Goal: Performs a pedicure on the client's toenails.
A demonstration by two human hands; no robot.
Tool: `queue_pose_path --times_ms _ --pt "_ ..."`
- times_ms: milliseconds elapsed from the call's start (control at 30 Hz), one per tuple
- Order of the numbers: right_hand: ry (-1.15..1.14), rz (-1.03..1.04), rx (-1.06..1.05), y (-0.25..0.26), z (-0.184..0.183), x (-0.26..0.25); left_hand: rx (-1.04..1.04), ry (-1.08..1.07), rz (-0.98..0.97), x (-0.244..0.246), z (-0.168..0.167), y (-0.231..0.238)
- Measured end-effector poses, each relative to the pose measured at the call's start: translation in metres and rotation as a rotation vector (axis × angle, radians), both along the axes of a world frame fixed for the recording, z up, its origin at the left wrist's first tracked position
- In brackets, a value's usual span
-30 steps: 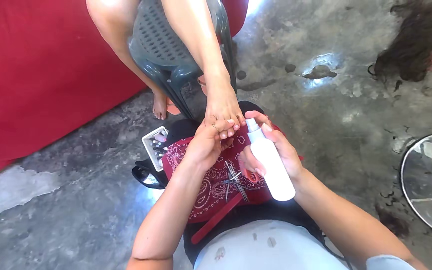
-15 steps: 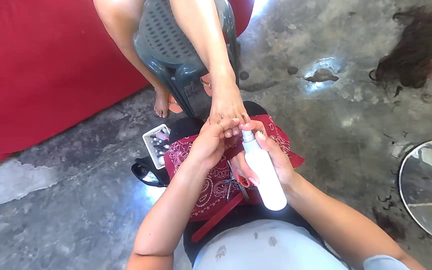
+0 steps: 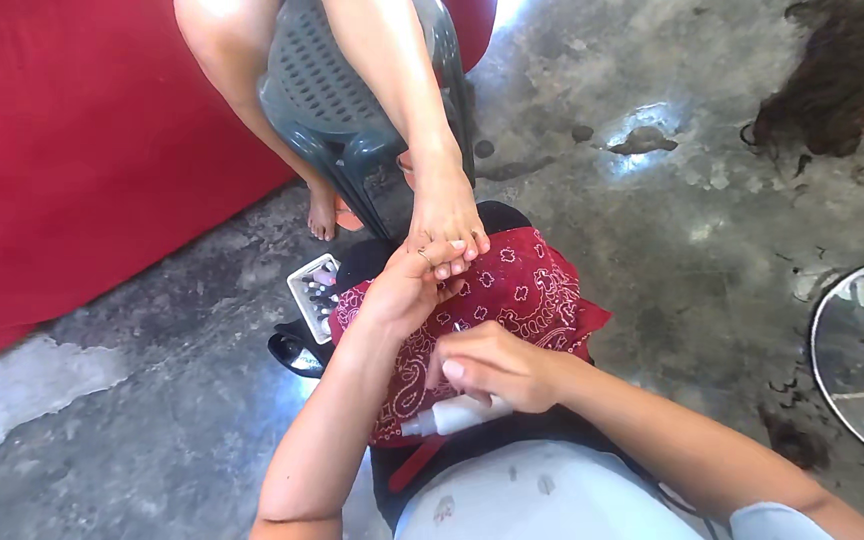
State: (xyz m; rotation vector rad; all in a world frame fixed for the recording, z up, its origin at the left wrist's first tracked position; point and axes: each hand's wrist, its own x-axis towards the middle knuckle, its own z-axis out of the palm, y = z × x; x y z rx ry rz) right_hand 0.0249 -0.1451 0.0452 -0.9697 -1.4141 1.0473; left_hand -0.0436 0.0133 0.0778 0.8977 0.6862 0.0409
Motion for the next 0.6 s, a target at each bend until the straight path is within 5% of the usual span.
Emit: queue_pose_path --times_ms 100,267,600 --pt "0.432 0.012 -0.043 0.012 0.025 0.016 -0.026 -0.052 0.030 0.001 0.004 -0.006" --pt "0.723 -0.305 0.149 0.043 0.031 0.077 -0.018 -0.042 0.055 0.003 -0.002 -0.005" --pt "0.430 0.056 -0.150 0.023 0.016 0.119 -0.038 -0.073 0.067 0.002 -0.003 -0.006"
